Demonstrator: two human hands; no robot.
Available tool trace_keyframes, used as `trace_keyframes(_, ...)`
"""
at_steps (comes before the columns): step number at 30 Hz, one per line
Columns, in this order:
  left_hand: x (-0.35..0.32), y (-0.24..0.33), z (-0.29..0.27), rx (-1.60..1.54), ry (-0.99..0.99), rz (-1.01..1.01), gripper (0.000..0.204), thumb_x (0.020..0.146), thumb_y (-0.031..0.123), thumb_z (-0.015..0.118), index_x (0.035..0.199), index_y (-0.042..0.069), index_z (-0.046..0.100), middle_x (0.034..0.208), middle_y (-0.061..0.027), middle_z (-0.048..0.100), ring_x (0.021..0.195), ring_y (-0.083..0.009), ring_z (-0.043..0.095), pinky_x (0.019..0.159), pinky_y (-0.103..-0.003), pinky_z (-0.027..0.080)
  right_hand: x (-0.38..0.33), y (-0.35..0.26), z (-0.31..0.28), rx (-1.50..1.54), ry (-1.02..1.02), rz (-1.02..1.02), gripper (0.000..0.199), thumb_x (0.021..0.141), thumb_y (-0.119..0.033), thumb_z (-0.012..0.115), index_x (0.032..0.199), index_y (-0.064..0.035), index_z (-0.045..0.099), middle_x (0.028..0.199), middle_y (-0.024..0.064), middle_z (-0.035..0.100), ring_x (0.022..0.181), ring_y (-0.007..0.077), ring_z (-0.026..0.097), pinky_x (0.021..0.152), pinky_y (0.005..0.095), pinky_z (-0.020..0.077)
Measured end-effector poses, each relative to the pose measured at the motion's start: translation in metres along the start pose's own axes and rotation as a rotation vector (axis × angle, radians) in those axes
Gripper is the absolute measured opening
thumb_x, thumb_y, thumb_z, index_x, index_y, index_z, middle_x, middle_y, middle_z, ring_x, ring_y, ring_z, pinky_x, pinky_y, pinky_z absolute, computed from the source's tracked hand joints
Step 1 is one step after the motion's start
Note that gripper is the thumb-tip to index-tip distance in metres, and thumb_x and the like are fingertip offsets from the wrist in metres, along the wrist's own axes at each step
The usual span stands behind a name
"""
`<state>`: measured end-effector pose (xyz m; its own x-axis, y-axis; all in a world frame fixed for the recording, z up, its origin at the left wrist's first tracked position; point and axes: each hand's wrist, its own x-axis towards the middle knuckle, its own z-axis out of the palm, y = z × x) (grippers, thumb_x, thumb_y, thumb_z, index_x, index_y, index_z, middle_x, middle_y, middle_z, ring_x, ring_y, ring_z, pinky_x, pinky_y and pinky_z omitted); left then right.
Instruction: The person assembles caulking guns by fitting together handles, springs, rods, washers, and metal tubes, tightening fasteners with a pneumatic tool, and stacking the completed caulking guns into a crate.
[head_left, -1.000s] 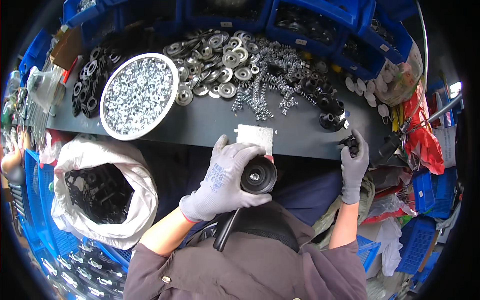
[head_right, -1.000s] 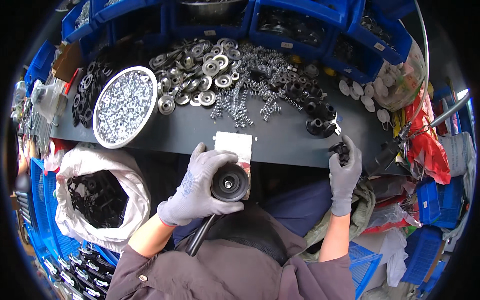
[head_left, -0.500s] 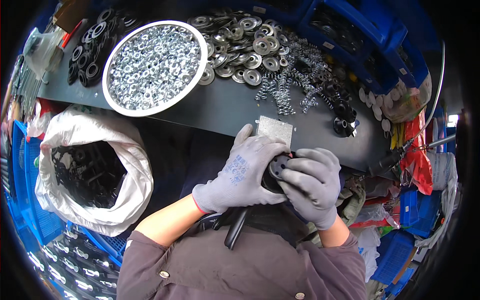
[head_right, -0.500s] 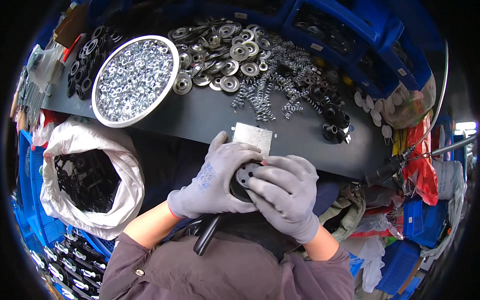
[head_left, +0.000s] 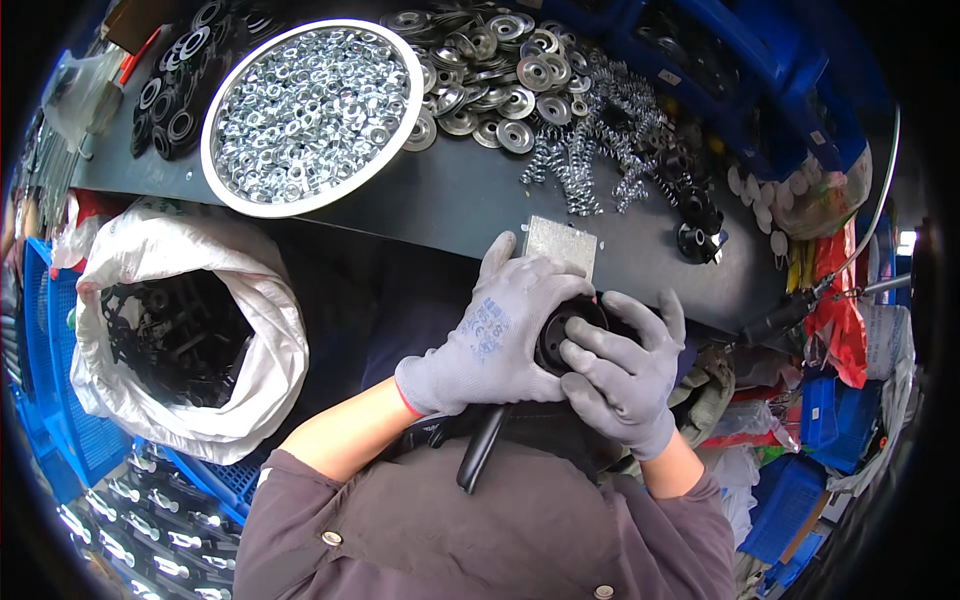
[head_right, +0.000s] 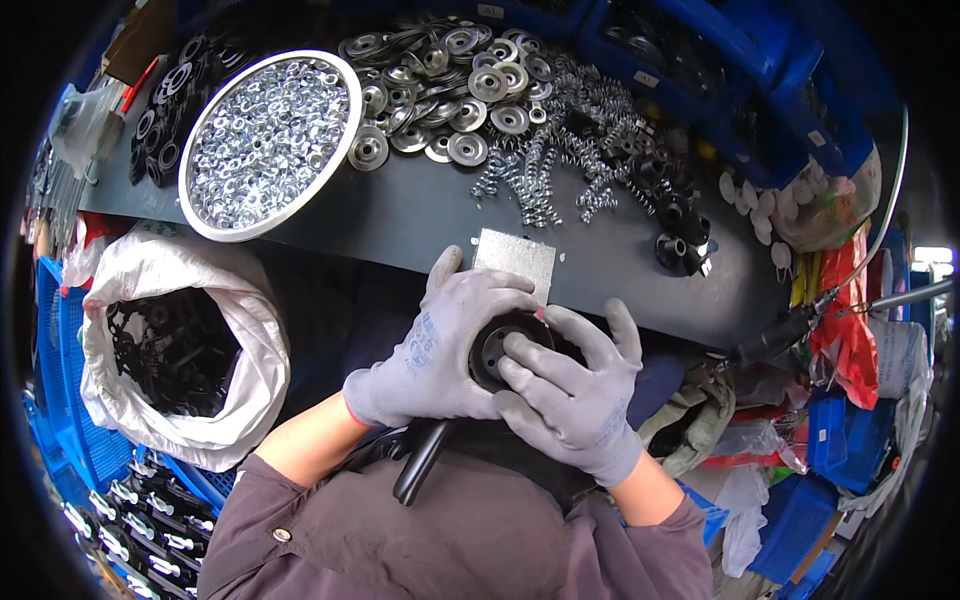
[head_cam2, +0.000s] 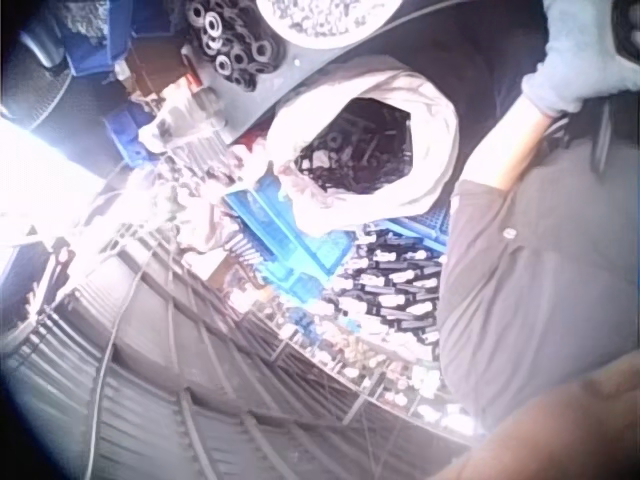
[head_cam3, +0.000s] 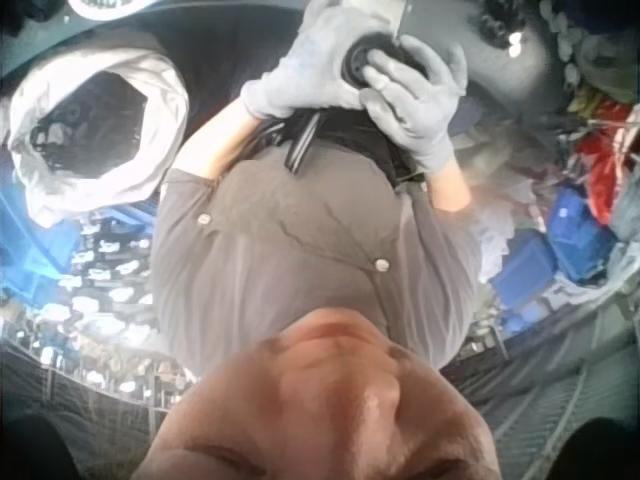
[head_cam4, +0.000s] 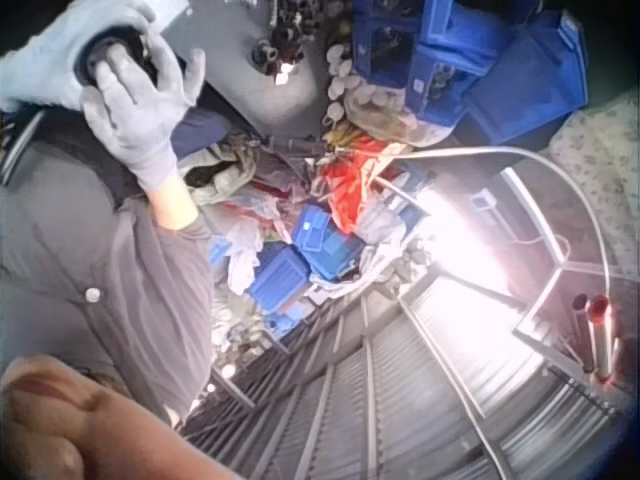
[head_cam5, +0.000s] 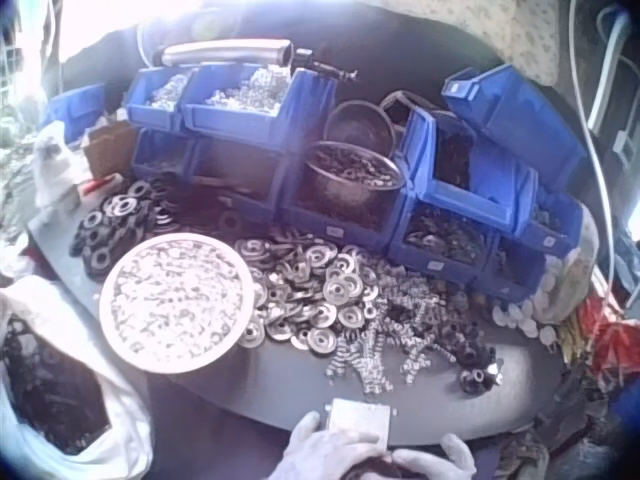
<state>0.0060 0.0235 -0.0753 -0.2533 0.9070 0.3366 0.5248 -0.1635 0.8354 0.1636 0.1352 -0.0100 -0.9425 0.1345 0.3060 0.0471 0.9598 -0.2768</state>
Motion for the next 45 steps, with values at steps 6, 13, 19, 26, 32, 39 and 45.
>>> trace_keyframes(6,0.014,0.007,0.005,0.013,0.003,0.089,0.070,0.056,0.033,0.081,0.117,0.007,0.057,0.119,-0.0133,0.058,0.116,-0.0329,0.054,0.112,-0.053,0.021,-0.012,0.013,0.006,0.025,0.172,-0.073,0.025,0.070,-0.034,0.075,0.086,-0.0146,0.071,0.101,-0.0012,0.070,0.104,0.0277,0.063,0.104,0.0525,0.0334)
trace_keyframes(13,0.006,0.017,0.003,0.025,-0.058,-0.068,0.077,0.051,0.027,0.088,0.119,0.009,0.055,0.122,-0.0105,0.057,0.122,-0.0295,0.052,0.115,-0.052,0.014,-0.055,0.051,-0.009,-0.182,0.870,0.376,0.031,0.067,-0.010,0.071,0.097,-0.0062,0.066,0.114,0.0179,0.058,0.107,0.0352,0.055,0.093,0.0435,0.0426)
trace_keyframes(19,0.001,0.010,0.005,-0.011,-0.018,-0.062,0.078,0.050,0.033,0.088,0.117,0.008,0.055,0.121,-0.0110,0.058,0.120,-0.0300,0.052,0.113,-0.052,0.016,-0.137,0.209,-0.033,-0.659,0.979,1.128,0.084,0.072,-0.026,0.079,0.138,0.0047,0.038,0.135,0.0249,0.044,0.125,0.0380,0.044,0.108,0.0435,0.0342)
trace_keyframes(26,0.006,0.012,0.001,0.029,0.050,0.052,0.077,0.052,0.036,0.087,0.117,0.007,0.058,0.116,-0.0121,0.061,0.116,-0.0297,0.054,0.112,-0.050,0.021,-0.163,0.205,-0.057,0.311,0.973,1.041,0.052,0.069,0.005,0.067,0.120,0.0026,0.056,0.102,0.0094,0.063,0.088,0.0200,0.061,0.083,0.0335,0.0509)
trace_keyframes(32,0.002,0.002,0.009,-0.083,0.043,0.042,0.080,0.054,0.037,0.087,0.121,0.008,0.056,0.121,-0.0113,0.059,0.122,-0.0289,0.051,0.115,-0.053,0.014,-0.133,0.094,-0.047,0.646,0.986,0.711,0.046,0.073,0.009,0.058,0.118,-0.0006,0.054,0.102,0.0103,0.061,0.082,0.0192,0.060,0.077,0.0360,0.0514)
trace_keyframes(39,0.000,0.005,0.003,-0.028,0.005,-0.035,0.079,0.054,0.040,0.086,0.121,0.009,0.056,0.121,-0.0102,0.059,0.122,-0.0293,0.051,0.115,-0.052,0.015,-0.028,-0.009,-0.075,1.216,0.875,0.030,0.065,0.070,-0.008,0.064,0.132,-0.0028,0.043,0.107,0.0117,0.051,0.074,0.0193,0.058,0.071,0.0349,0.0440)
trace_keyframes(45,-0.001,0.005,0.006,-0.061,0.058,-0.007,0.073,0.053,0.039,0.085,0.115,0.010,0.059,0.118,-0.0101,0.061,0.118,-0.0297,0.054,0.114,-0.051,0.017,0.021,-0.033,-0.058,1.411,0.936,0.180,0.063,0.073,-0.008,0.062,0.132,-0.0014,0.041,0.105,0.0133,0.052,0.078,0.0212,0.059,0.079,0.0390,0.0482)
